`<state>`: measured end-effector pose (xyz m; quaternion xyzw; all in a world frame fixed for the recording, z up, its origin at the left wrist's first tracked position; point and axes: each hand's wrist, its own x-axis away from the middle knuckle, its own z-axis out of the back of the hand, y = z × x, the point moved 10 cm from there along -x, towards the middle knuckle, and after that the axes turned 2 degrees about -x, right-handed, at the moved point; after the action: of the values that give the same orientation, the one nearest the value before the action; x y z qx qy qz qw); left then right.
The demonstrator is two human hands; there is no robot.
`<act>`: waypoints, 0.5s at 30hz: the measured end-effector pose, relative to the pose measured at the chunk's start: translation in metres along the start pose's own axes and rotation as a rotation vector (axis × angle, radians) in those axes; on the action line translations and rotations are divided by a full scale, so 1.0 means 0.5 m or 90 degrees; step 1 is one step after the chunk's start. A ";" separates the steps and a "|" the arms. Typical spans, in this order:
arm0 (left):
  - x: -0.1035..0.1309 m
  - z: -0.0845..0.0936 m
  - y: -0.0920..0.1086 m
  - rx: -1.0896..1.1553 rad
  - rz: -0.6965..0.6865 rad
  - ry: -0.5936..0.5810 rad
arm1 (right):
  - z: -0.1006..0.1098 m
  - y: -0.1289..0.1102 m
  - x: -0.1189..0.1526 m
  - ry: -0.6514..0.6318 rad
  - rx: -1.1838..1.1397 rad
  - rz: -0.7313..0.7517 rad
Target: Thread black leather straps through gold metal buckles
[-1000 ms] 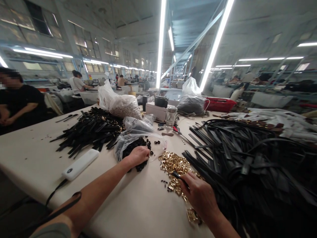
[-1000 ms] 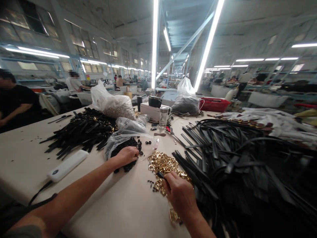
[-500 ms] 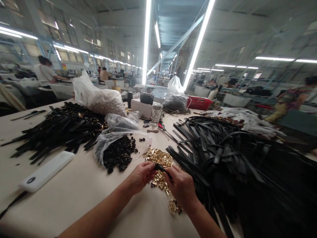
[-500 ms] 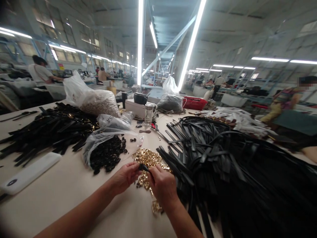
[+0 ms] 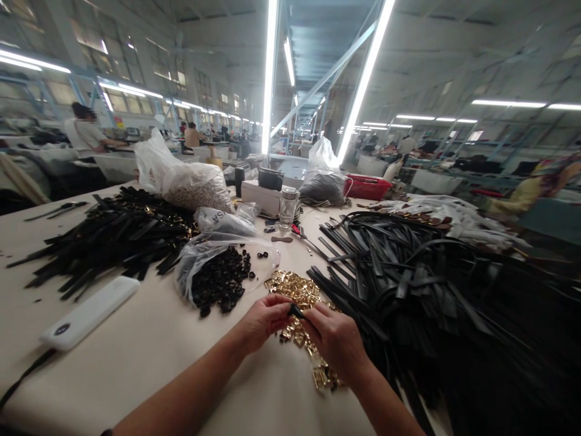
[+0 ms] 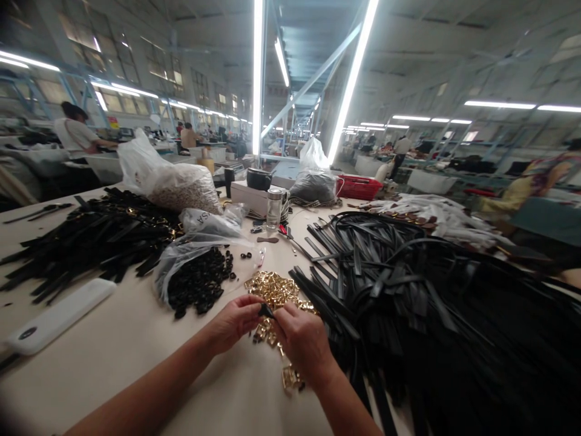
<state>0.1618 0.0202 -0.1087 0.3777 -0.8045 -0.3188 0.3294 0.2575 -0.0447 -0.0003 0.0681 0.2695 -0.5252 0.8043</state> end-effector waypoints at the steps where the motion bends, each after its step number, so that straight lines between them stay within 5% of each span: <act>1: -0.001 0.000 0.001 -0.013 0.002 -0.006 | 0.001 -0.002 -0.001 -0.007 -0.001 0.005; 15: 0.018 -0.026 -0.020 0.017 0.103 -0.115 | 0.003 -0.006 -0.004 -0.079 -0.199 0.016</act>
<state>0.1716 0.0044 -0.1061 0.2854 -0.8629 -0.3130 0.2757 0.2547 -0.0451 0.0027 -0.0871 0.2972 -0.4699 0.8266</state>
